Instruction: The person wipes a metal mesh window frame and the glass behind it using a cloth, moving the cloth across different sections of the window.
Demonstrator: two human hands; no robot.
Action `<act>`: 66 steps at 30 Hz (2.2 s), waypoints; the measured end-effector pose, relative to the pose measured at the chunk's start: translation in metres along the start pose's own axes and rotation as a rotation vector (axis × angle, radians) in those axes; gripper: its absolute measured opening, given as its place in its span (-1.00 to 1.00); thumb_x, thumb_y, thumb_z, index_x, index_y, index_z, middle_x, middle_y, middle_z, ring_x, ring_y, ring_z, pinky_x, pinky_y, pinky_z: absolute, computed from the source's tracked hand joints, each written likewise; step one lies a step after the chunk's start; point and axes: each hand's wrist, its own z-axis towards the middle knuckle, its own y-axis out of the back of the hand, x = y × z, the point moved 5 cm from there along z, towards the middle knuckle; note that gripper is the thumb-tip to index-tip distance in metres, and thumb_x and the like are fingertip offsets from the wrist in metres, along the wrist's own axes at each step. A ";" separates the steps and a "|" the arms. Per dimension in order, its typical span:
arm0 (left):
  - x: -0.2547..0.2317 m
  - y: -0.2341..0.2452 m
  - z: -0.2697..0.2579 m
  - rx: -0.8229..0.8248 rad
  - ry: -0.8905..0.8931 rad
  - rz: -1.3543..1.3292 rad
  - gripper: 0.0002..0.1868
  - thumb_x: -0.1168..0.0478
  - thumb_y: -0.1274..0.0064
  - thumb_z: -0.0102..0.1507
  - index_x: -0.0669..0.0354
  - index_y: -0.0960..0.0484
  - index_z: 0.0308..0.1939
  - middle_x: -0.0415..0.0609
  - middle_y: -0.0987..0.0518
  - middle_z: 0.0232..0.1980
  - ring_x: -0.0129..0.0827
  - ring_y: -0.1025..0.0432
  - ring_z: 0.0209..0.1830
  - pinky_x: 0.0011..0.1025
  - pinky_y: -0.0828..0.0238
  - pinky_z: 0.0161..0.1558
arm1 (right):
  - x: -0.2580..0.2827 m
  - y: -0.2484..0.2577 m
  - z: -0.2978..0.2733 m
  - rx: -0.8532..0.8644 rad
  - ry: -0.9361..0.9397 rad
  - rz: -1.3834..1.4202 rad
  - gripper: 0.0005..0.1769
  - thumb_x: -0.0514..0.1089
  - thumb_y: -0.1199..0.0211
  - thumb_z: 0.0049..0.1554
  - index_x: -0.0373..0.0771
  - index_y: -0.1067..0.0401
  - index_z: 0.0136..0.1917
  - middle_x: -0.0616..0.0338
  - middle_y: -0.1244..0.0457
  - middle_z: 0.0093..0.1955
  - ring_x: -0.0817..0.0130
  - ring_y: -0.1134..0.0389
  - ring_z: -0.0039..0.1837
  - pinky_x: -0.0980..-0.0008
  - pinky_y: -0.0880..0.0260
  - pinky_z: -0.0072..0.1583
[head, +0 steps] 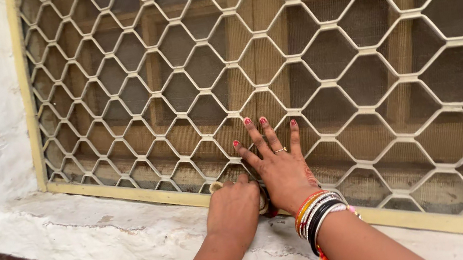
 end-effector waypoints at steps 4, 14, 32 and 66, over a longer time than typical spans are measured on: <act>-0.001 -0.001 0.000 -0.012 0.003 -0.001 -0.89 0.36 -0.11 0.16 0.21 -0.69 -0.25 0.07 -0.59 -0.03 -0.09 -0.55 -0.05 -0.21 -0.54 -0.12 | 0.000 -0.004 0.001 0.009 0.006 0.018 0.39 0.14 -0.60 -0.16 0.18 0.26 0.67 0.06 0.64 0.73 0.05 0.65 0.72 -0.48 0.62 0.50; 0.022 0.002 0.005 -0.050 -0.216 -0.045 -0.85 0.34 -0.12 0.15 0.14 -0.69 -0.21 0.07 -0.61 -0.07 -0.10 -0.57 -0.10 -0.18 -0.52 -0.10 | 0.002 -0.003 0.002 -0.088 -0.001 -0.024 0.47 0.14 -0.66 -0.26 0.21 0.25 0.66 0.02 0.63 0.74 0.01 0.64 0.71 -0.50 0.59 0.47; 0.045 -0.008 0.014 0.032 -0.328 -0.045 -0.88 0.29 -0.07 0.19 0.08 -0.71 -0.25 0.05 -0.63 -0.08 -0.09 -0.58 -0.13 -0.15 -0.52 -0.14 | 0.008 0.003 0.000 0.121 -0.070 -0.006 0.51 0.13 -0.67 -0.23 0.24 0.33 0.68 0.03 0.74 0.72 0.04 0.72 0.71 -0.52 0.62 0.50; 0.085 0.009 0.005 0.073 -0.316 0.007 -0.72 0.34 -0.10 0.16 0.06 -0.68 -0.05 0.07 -0.61 0.00 -0.09 -0.59 -0.12 -0.17 -0.53 -0.11 | 0.010 0.008 -0.002 0.132 -0.089 0.043 0.50 0.09 -0.68 -0.25 0.26 0.29 0.67 0.07 0.71 0.73 0.07 0.71 0.72 -0.49 0.60 0.52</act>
